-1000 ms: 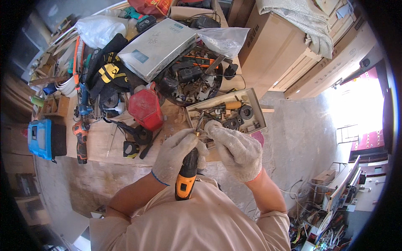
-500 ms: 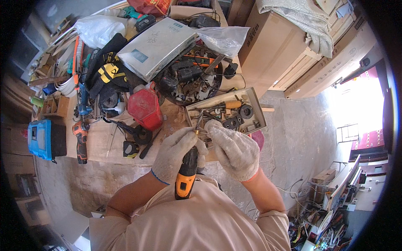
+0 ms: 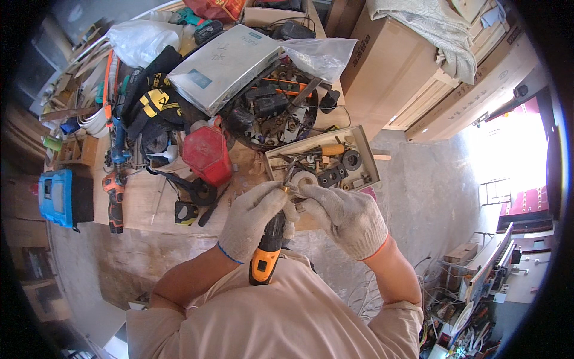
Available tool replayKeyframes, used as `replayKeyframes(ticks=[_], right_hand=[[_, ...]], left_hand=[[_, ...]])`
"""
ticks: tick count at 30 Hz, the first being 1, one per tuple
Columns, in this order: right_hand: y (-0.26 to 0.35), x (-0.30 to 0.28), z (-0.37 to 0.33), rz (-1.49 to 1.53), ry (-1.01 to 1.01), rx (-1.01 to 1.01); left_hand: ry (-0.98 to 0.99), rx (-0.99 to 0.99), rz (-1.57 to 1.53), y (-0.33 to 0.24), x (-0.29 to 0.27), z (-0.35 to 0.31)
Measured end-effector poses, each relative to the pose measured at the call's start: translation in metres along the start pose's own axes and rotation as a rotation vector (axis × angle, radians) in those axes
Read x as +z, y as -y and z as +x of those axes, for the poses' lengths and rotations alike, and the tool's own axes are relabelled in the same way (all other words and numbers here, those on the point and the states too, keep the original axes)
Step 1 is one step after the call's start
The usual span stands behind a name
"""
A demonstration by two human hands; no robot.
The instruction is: The person selects a drill bit from a tool tray, attaches it to a cordless drill, and then uses a small tool to tighten or adjust the bit. The person then moves to the floor and continues adjusting the drill bit with a small tool.
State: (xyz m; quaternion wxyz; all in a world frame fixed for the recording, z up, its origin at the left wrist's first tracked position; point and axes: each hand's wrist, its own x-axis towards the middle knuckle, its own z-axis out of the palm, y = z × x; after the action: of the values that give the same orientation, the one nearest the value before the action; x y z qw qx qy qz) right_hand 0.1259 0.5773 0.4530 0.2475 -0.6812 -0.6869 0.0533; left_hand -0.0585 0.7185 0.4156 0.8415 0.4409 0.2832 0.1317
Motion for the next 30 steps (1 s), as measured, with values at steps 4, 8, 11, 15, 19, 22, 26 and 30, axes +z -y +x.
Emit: replayKeyframes(ticks=[4,8,11,15,19,22,26,30], right_hand=[[0.006,-0.009,0.001,-0.081,0.032,0.022],[0.011,-0.013,0.004,0.206,0.135,0.244],[0.011,-0.024,0.007,0.728,0.324,0.562],[0.011,-0.02,0.009,1.141,0.325,0.944],[0.014,-0.002,-0.004,0.744,0.119,0.603],[0.009,0.007,-0.014,0.262,-0.036,0.318],[0.002,-0.004,-0.005,0.057,-0.054,0.057],[0.002,-0.006,-0.006,-0.005,-0.021,0.022]], left_hand=[[0.03,-0.001,0.038,0.001,0.001,0.0],[0.029,-0.022,0.053,-0.001,0.004,-0.003],[0.008,-0.015,0.075,0.001,0.004,-0.004],[-0.004,-0.011,0.091,0.0,0.004,-0.006],[0.018,0.005,0.034,0.003,0.003,-0.005],[0.008,0.004,0.024,0.004,0.003,-0.005],[0.012,-0.003,0.039,0.005,0.003,-0.005],[0.048,0.017,0.086,0.0,0.006,-0.006]])
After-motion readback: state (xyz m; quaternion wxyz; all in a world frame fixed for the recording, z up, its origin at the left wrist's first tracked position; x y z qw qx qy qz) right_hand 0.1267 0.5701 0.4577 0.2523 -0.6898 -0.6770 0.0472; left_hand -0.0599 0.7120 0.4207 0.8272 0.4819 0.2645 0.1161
